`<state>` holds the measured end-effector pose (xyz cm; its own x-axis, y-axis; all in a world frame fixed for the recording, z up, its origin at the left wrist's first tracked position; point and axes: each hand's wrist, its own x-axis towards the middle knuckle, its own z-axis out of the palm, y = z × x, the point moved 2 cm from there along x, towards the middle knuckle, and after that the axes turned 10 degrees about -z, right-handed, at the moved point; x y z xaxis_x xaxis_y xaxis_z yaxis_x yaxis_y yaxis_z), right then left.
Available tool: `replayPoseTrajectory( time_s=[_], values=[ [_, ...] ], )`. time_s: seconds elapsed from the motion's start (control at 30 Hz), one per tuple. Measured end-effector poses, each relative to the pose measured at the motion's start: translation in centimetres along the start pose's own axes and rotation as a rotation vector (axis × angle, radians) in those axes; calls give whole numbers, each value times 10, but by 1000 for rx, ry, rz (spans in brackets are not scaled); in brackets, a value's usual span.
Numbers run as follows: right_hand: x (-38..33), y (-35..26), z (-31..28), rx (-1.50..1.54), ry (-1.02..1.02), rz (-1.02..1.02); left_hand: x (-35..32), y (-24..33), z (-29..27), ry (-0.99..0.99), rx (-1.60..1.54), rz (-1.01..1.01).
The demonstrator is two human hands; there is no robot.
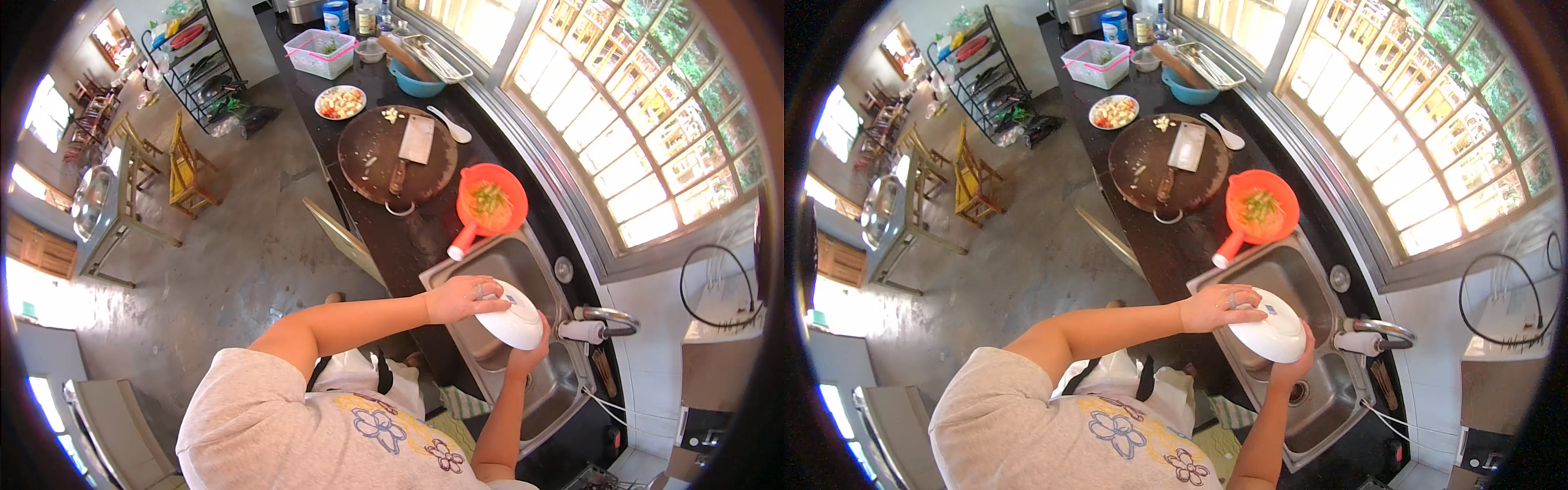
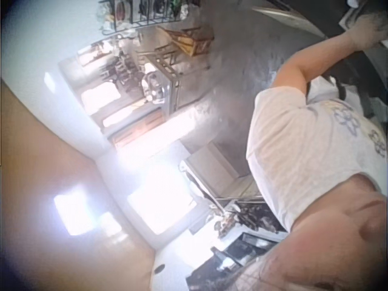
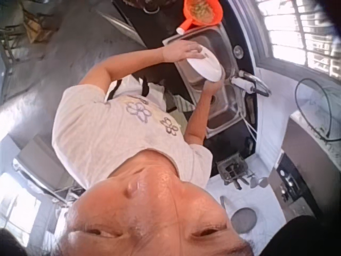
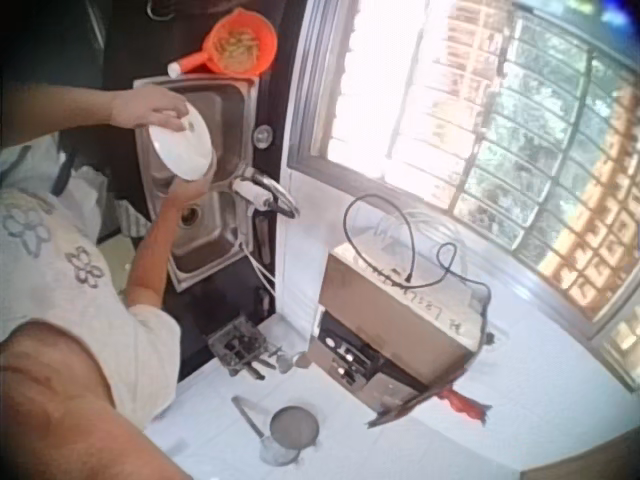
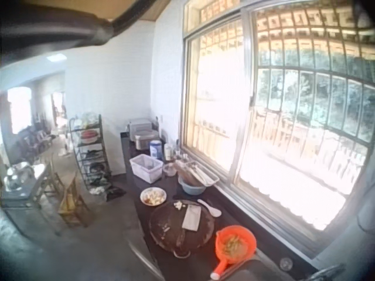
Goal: The person washes a bowl, a knife, and a cutting board in the kitchen sink using a sponge and running water. They then wipe the countertop with a cloth. Finally, the person stirs a pot of soup and stir-fries vegetables and meat in a wok on the stove.
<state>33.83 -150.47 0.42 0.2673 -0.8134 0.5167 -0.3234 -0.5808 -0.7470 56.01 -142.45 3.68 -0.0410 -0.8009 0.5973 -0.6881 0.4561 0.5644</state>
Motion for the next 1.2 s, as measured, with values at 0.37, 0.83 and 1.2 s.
replayPoseTrajectory(
  time_s=[0.37,0.83,1.2],
  values=[
    [55,-109,253,-105,-297,80,-96,-192,-173,73,-856,-1124],
    [75,-78,497,66,-405,350,-152,-441,-309,671,-1047,-1688],
    [90,-126,562,19,-346,514,-117,-575,-335,669,-1067,-1716]
  ],
)
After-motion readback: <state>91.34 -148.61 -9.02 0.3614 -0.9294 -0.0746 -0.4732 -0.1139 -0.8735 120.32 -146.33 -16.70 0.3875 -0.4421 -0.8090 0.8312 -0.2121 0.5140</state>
